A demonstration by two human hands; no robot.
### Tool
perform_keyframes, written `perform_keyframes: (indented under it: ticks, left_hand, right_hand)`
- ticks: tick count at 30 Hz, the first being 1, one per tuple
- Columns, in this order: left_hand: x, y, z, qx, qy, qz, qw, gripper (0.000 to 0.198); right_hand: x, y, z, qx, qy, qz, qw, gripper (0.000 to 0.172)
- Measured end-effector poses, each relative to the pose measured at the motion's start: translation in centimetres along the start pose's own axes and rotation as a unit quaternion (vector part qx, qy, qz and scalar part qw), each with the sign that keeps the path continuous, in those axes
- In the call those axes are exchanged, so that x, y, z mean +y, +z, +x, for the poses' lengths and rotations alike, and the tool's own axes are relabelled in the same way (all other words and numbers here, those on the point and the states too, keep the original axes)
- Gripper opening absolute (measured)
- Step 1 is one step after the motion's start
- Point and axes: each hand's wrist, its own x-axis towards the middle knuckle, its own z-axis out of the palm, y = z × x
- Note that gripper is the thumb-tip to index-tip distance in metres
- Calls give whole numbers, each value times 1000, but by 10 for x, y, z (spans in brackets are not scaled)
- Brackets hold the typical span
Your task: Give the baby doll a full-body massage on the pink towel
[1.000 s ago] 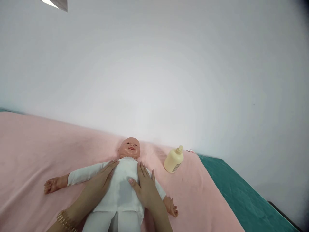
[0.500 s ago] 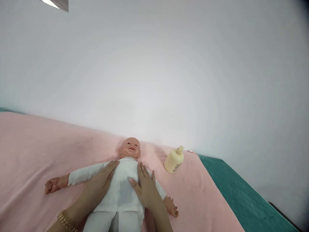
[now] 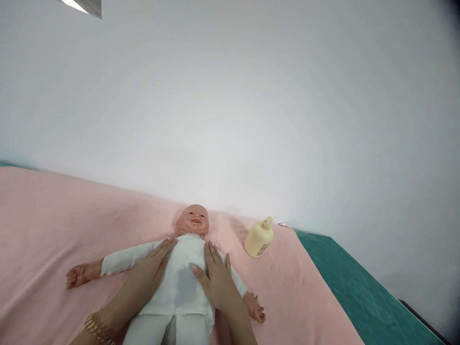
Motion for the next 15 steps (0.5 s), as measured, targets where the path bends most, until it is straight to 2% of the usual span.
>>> perform_keyframes:
  ticks: [11, 15]
  left_hand:
    - [-3, -1, 0, -9, -2, -26, 1000, 46]
    - [5, -5, 1, -21, -26, -48, 998, 46]
  right_hand:
    - [-1, 0, 0, 3, -5, 7, 1000, 84]
    - [2, -3, 1, 11, -2, 27, 1000, 80]
